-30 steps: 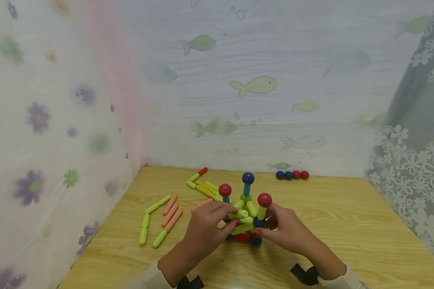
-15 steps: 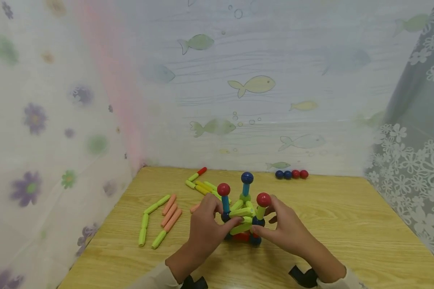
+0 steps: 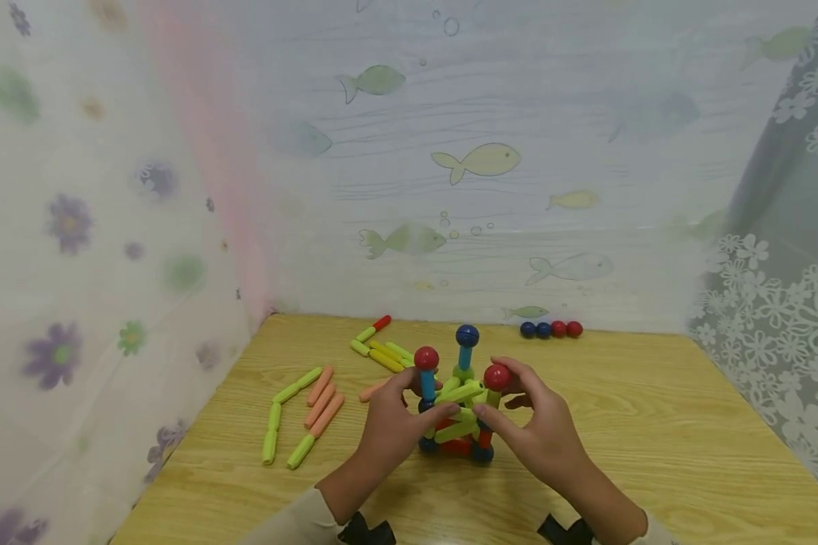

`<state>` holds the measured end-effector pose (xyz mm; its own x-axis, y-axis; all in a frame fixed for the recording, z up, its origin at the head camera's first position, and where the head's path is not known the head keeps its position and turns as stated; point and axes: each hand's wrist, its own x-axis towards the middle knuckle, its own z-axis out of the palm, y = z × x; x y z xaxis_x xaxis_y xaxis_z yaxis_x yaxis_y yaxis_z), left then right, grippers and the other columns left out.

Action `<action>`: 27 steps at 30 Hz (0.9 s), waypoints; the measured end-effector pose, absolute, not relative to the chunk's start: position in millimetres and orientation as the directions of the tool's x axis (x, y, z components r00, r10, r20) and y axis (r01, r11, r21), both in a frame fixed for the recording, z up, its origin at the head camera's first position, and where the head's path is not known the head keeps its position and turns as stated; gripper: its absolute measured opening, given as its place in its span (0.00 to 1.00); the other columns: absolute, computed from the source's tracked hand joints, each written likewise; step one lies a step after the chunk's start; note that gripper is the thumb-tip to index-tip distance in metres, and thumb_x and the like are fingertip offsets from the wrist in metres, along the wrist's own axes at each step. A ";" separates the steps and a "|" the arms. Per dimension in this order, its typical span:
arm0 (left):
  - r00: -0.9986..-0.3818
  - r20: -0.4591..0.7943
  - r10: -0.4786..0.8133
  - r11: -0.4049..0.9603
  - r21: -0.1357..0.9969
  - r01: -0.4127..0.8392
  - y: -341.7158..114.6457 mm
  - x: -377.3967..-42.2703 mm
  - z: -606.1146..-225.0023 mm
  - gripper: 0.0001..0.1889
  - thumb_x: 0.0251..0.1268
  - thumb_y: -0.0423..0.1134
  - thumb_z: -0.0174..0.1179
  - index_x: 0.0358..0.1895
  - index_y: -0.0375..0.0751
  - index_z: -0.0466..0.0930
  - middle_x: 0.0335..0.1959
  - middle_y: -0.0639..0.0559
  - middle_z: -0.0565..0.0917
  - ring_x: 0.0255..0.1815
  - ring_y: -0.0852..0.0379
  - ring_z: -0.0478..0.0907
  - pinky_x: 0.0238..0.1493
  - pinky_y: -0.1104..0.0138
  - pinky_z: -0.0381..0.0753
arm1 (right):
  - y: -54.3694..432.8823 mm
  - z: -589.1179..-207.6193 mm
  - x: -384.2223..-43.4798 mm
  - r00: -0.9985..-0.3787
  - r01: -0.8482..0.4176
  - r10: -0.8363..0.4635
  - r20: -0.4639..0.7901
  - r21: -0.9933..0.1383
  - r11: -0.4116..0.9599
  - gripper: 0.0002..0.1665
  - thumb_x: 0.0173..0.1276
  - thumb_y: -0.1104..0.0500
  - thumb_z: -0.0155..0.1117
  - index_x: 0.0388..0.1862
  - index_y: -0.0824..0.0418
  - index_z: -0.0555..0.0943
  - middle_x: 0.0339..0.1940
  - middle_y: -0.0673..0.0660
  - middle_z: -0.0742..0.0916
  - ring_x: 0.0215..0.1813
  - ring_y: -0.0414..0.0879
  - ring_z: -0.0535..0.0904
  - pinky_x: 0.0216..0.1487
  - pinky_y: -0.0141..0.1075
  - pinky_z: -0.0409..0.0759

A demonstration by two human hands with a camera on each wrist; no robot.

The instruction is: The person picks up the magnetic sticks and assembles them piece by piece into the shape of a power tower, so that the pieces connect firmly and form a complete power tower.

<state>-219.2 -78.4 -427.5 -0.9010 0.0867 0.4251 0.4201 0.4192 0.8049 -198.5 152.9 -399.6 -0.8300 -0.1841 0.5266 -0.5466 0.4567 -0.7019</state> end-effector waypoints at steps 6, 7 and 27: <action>-0.871 0.484 0.088 0.457 0.757 0.467 -76.1 -219.0 -427.1 0.20 0.57 0.58 0.76 0.40 0.50 0.83 0.33 0.63 0.82 0.38 0.59 0.77 0.34 0.67 0.73 | 152.7 -401.4 -199.4 -0.815 -0.561 -0.167 0.554 -0.686 0.462 0.34 0.69 0.52 0.75 0.72 0.50 0.74 0.51 0.46 0.88 0.48 0.39 0.84 0.48 0.40 0.87; -0.867 0.491 0.088 0.462 0.750 0.472 -76.0 -219.0 -426.8 0.19 0.56 0.57 0.76 0.40 0.50 0.83 0.33 0.64 0.81 0.38 0.59 0.76 0.34 0.67 0.72 | 152.7 -401.3 -199.5 -0.813 -0.563 -0.164 0.558 -0.685 0.463 0.33 0.69 0.52 0.75 0.72 0.50 0.75 0.51 0.46 0.89 0.48 0.39 0.85 0.47 0.40 0.87; -0.787 0.607 0.108 0.507 0.647 0.570 -81.6 -220.7 -432.4 0.24 0.54 0.53 0.79 0.53 0.51 0.84 0.37 0.62 0.81 0.40 0.56 0.78 0.37 0.59 0.81 | 155.7 -405.0 -205.8 -0.823 -0.551 -0.177 0.540 -0.681 0.481 0.32 0.68 0.54 0.76 0.69 0.43 0.77 0.46 0.41 0.89 0.47 0.38 0.86 0.46 0.39 0.87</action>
<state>-220.7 -81.6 -432.4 -0.7869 0.1084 0.6074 0.5695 0.5065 0.6474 -205.8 155.7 -405.0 -0.8226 -0.1774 0.5403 -0.5514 0.4814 -0.6813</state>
